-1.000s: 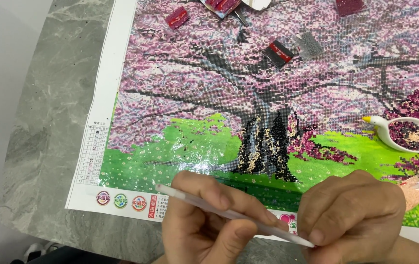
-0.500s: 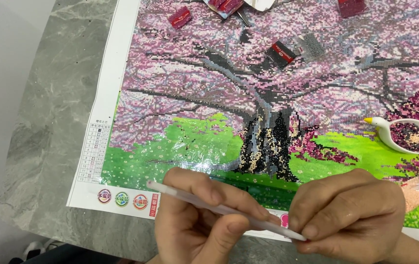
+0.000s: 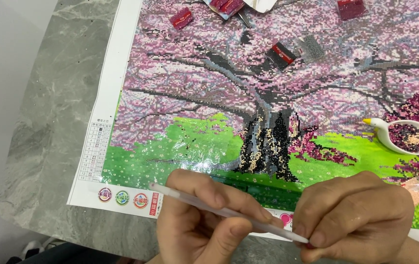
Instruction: Using a specialized pen tool to place small resin diamonds onto a sticky pre-printed canvas and using a ruler for alignment.
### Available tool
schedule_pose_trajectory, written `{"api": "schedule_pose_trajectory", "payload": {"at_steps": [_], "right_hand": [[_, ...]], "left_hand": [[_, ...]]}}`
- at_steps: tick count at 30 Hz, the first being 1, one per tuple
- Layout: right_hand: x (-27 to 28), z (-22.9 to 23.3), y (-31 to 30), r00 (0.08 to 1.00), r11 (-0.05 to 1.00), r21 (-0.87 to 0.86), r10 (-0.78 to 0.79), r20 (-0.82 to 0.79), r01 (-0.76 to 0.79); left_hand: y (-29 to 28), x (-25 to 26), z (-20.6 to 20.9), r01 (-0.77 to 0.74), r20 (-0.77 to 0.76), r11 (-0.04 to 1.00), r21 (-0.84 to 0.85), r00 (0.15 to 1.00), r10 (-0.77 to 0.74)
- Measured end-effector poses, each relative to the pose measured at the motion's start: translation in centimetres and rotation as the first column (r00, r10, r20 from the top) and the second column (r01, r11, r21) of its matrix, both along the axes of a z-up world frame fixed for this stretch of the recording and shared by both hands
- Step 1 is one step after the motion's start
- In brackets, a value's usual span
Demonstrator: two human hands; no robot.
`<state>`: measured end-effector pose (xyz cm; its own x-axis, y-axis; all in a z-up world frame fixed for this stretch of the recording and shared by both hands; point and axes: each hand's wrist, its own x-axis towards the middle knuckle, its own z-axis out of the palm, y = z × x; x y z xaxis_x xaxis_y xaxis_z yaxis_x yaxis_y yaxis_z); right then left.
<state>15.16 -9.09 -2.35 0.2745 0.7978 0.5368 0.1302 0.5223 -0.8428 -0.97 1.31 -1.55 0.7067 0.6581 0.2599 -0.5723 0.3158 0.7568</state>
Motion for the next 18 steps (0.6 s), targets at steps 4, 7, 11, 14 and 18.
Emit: {"api": "schedule_pose_trajectory", "payload": {"at_steps": [4, 7, 11, 14, 18], "right_hand": [[-0.1, 0.0, -0.1, 1.000, 1.000, 0.027, -0.003, 0.018, 0.002], [-0.2, 0.3, -0.4, 0.999, 0.999, 0.048, -0.004, 0.042, 0.002], [-0.2, 0.8, -0.9, 0.995, 0.994, 0.101, 0.024, 0.100, -0.035], [-0.5, 1.4, -1.3, 0.997, 0.989, 0.140, 0.043, 0.056, -0.051], [-1.1, 2.3, -2.1, 0.996, 0.970, 0.231, 0.067, 0.055, -0.078]], "left_hand": [[-0.5, 0.1, 0.6, -0.045, 0.006, 0.999, -0.023, 0.999, 0.046], [-1.0, 0.0, 1.1, -0.076, -0.002, 0.997, -0.023, 0.997, 0.076], [-1.9, -0.3, 1.7, -0.070, 0.048, 0.997, -0.033, 0.996, 0.072], [-2.9, -0.4, 2.4, -0.132, 0.065, 0.984, -0.121, 0.988, 0.141], [-4.2, -0.3, 2.9, -0.117, 0.162, 0.986, -0.118, 0.977, 0.136]]}}
